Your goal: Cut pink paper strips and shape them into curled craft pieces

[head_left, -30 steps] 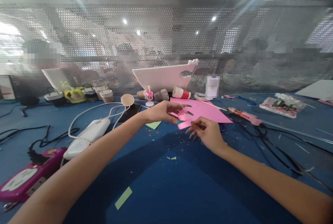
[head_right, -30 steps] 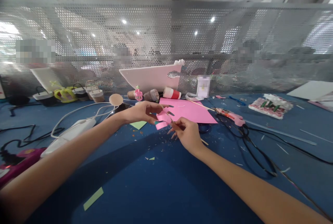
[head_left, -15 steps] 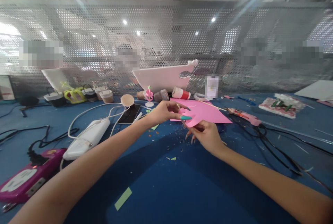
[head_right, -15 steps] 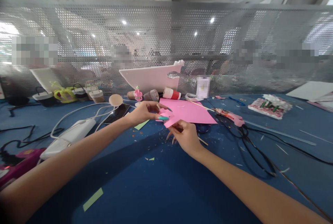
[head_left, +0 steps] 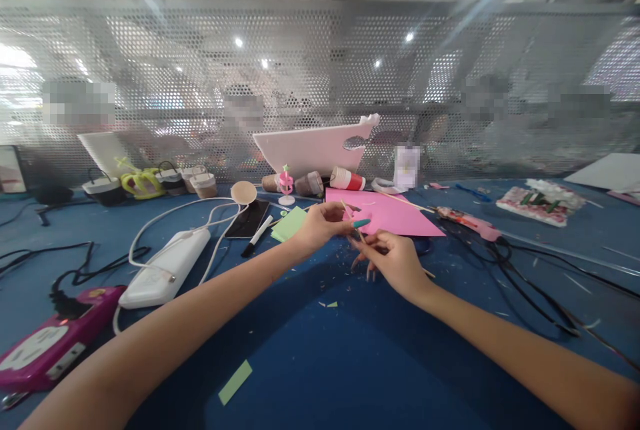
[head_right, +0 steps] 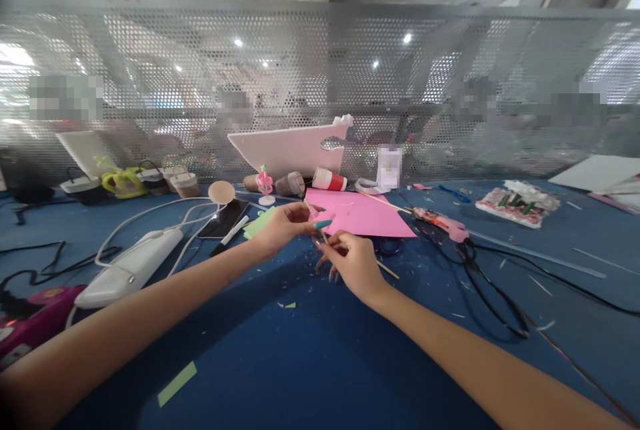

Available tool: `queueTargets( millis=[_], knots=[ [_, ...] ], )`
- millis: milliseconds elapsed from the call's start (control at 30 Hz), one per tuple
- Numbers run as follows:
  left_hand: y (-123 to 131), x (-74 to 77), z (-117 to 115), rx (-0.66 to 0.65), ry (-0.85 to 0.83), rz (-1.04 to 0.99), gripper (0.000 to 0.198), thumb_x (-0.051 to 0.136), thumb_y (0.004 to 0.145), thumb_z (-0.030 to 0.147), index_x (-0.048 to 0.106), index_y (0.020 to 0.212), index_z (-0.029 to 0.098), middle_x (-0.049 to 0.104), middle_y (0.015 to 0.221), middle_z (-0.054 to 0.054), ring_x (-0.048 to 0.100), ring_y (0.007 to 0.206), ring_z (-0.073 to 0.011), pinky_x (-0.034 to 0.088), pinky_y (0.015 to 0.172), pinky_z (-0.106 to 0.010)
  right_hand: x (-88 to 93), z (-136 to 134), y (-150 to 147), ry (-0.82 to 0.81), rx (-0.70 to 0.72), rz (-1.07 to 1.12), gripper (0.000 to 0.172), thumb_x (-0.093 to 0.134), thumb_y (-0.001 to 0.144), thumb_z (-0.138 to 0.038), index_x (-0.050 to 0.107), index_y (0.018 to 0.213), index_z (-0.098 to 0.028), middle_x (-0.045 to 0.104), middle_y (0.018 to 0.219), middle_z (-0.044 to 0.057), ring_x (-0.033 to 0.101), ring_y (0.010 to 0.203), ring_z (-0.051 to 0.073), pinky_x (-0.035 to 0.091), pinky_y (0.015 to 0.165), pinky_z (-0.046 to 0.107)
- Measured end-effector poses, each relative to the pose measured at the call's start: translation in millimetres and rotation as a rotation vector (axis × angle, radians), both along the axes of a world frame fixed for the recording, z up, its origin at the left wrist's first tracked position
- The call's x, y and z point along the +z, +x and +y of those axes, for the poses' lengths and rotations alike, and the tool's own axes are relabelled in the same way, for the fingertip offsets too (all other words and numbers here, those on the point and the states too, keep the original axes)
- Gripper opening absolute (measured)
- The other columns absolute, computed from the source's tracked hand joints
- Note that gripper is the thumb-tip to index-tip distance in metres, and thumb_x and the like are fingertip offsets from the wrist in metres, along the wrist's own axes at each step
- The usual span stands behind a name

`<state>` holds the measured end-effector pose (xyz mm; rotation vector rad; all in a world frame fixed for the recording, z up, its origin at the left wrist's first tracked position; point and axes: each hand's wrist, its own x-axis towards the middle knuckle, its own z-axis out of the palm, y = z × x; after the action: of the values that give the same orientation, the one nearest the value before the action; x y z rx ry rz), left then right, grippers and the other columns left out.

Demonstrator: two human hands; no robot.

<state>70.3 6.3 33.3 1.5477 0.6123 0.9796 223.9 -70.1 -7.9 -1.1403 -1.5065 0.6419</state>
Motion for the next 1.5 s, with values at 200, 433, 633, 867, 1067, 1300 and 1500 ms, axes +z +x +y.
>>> queueTargets(
  millis=[200,433,633,867,1067,1300,1500],
  knots=[
    [7,-9.2,-7,0.052,-0.122,-0.096,0.044,0.083,0.057,0.024,0.065,0.094,0.013,0.066,0.086,-0.003,0.063,0.070,-0.0112,0.052,0.069,-0.027,-1.1,2,1,0.036,0.001,-0.121,0.040,0.063,0.076,-0.059,0.060,0.070,-0.020,0.069,0.062,0.006,0.060,0.043,0.019,0.048,0.041,0.030],
    [11,-16.4,-9,0.029,-0.133,-0.217,0.043,0.082,0.053,0.011,0.063,0.091,0.014,0.068,0.085,-0.002,0.062,0.070,-0.0106,0.050,0.068,-0.024,-0.5,1,-2,0.093,-0.037,-0.171,0.038,0.062,0.078,-0.057,0.062,0.072,-0.020,0.069,0.061,0.006,0.060,0.043,0.019,0.049,0.043,0.031],
    [6,-11.3,-8,-0.173,-0.269,-0.343,0.039,0.071,0.067,0.005,0.063,0.104,0.018,0.070,0.101,-0.006,0.066,0.083,-0.0130,0.050,0.075,-0.024,4.5,-1,-7,-0.051,0.153,0.045,0.045,0.055,0.081,-0.061,0.059,0.066,-0.018,0.063,0.055,0.002,0.050,0.034,0.011,0.043,0.034,0.024],
    [-1,-6.6,-9,-0.411,-0.261,-0.268,0.056,0.076,0.067,0.017,0.059,0.121,0.021,0.062,0.124,-0.013,0.067,0.082,-0.0156,0.049,0.060,-0.021,9.8,-6,-12,-0.182,0.349,0.229,0.039,0.059,0.079,-0.054,0.063,0.081,-0.015,0.061,0.055,-0.002,0.044,0.029,0.007,0.032,0.027,0.019],
    [-3,-13.6,5,-0.226,-0.231,-0.224,0.029,0.078,0.067,0.020,0.069,0.094,0.017,0.071,0.090,-0.005,0.065,0.076,-0.0106,0.049,0.070,-0.021,13.8,-6,-9,-0.190,0.362,0.265,0.037,0.060,0.079,-0.052,0.063,0.078,-0.016,0.061,0.055,-0.002,0.043,0.031,0.006,0.033,0.029,0.020],
    [-11,-6.6,17,-0.177,-0.161,-0.080,0.048,0.082,0.063,0.024,0.066,0.108,0.017,0.072,0.090,-0.004,0.064,0.071,-0.0091,0.046,0.063,-0.019,17.9,2,2,-0.169,0.313,0.301,0.038,0.066,0.075,-0.053,0.062,0.074,-0.015,0.061,0.054,-0.002,0.043,0.031,0.006,0.033,0.029,0.019],
    [-22,6.4,25,-0.135,-0.174,-0.056,0.035,0.074,0.074,0.022,0.066,0.108,0.018,0.068,0.107,-0.008,0.066,0.075,-0.0116,0.053,0.070,-0.025,11.3,14,12,-0.184,0.249,0.277,0.042,0.069,0.072,-0.056,0.065,0.073,-0.014,0.064,0.059,0.002,0.045,0.032,0.007,0.037,0.029,0.020]
  ],
)
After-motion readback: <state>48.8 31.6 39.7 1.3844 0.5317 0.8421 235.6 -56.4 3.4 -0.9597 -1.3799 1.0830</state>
